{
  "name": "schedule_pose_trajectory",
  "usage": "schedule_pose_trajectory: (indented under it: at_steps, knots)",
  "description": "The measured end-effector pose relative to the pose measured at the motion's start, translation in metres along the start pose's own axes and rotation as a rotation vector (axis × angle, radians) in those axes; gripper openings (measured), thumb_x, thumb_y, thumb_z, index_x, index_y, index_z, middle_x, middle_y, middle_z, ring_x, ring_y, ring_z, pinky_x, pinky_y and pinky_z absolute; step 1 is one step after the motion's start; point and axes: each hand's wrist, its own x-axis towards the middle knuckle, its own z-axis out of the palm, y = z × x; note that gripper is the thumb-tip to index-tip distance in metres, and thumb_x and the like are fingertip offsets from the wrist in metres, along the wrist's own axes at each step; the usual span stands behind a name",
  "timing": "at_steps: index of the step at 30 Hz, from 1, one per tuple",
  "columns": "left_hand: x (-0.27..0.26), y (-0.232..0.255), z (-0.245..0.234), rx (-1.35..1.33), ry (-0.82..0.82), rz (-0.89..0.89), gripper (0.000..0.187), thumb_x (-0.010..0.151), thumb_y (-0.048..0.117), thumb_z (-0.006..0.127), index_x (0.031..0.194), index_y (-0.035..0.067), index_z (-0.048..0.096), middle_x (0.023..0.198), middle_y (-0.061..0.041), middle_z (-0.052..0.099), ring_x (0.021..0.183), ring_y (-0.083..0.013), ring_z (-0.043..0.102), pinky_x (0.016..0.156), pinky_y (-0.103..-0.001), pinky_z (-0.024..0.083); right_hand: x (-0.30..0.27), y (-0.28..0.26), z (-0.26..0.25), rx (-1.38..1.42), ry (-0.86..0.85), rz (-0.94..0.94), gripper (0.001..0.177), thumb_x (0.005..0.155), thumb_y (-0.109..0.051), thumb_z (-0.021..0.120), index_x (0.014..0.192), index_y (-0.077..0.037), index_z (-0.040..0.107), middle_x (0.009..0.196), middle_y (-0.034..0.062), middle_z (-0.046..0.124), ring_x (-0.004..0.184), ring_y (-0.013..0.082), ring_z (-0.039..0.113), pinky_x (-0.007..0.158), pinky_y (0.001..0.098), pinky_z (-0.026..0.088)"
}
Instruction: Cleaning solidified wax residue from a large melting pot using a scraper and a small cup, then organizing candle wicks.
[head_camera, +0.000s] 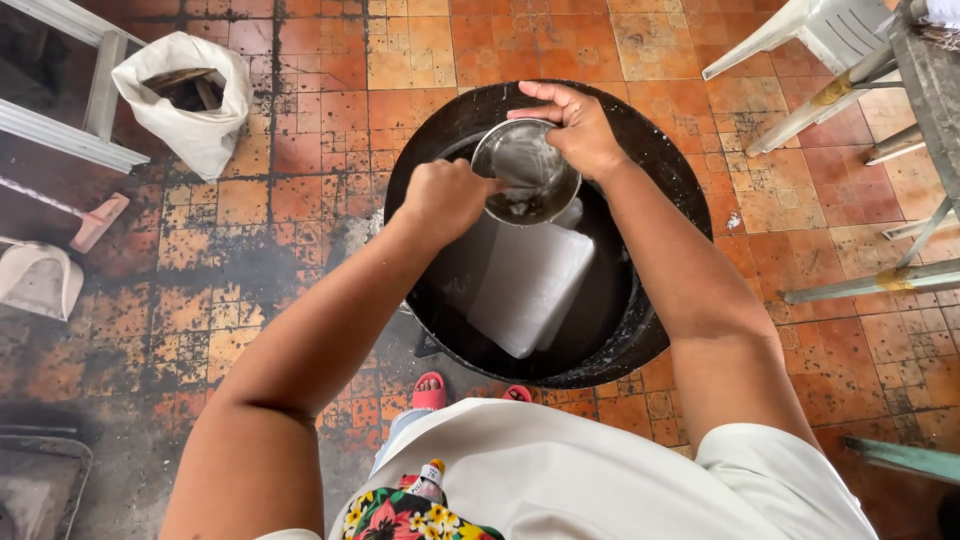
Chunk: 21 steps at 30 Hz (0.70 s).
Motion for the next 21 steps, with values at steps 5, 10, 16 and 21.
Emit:
schedule_pose_trajectory:
  at_steps: [5, 10, 16, 21]
  knots:
    - [-0.002, -0.011, 0.006, -0.036, 0.167, -0.040, 0.056, 0.104, 0.022, 0.046, 0.149, 0.055, 0.047, 0.083, -0.005, 0.062, 0.067, -0.0290, 0.066, 0.050, -0.037, 0.049, 0.004, 0.014, 0.001, 0.007, 0.033, -0.112, 0.068, 0.080, 0.024, 0.047, 0.140, -0.006, 0.057, 0.130, 0.0149, 0.071, 0.090, 0.0081, 0.064, 0.043, 0.0136, 0.029]
    - [0.000, -0.021, 0.014, -0.039, 0.108, -0.062, 0.053, 0.111, 0.033, 0.035, 0.159, 0.053, 0.027, 0.098, -0.012, 0.059, 0.073, -0.0311, 0.064, 0.055, -0.039, 0.052, 0.005, 0.003, -0.001, -0.073, 0.036, -0.090, 0.070, 0.079, 0.024, 0.046, 0.140, -0.008, 0.057, 0.128, 0.0123, 0.073, 0.061, -0.0003, 0.057, 0.040, 0.0159, 0.025]
    - [0.002, -0.019, 0.023, 0.000, 0.114, -0.025, 0.044, 0.110, 0.041, 0.035, 0.150, 0.058, 0.042, 0.095, -0.011, 0.062, 0.079, -0.0338, 0.066, 0.057, -0.041, 0.052, 0.004, -0.014, 0.002, -0.115, 0.014, -0.010, 0.067, 0.083, 0.022, 0.047, 0.142, -0.008, 0.056, 0.128, 0.0088, 0.073, 0.042, 0.0004, 0.033, 0.038, 0.0163, 0.025]
    - [-0.003, -0.011, 0.018, 0.094, 0.054, -0.036, 0.052, 0.109, 0.031, 0.040, 0.153, 0.058, 0.037, 0.091, -0.005, 0.062, 0.073, -0.0280, 0.065, 0.050, -0.035, 0.046, 0.005, -0.014, 0.006, -0.107, 0.008, -0.007, 0.068, 0.082, 0.022, 0.047, 0.141, -0.008, 0.057, 0.126, 0.0076, 0.074, 0.041, 0.0014, 0.029, 0.037, 0.0166, 0.024]
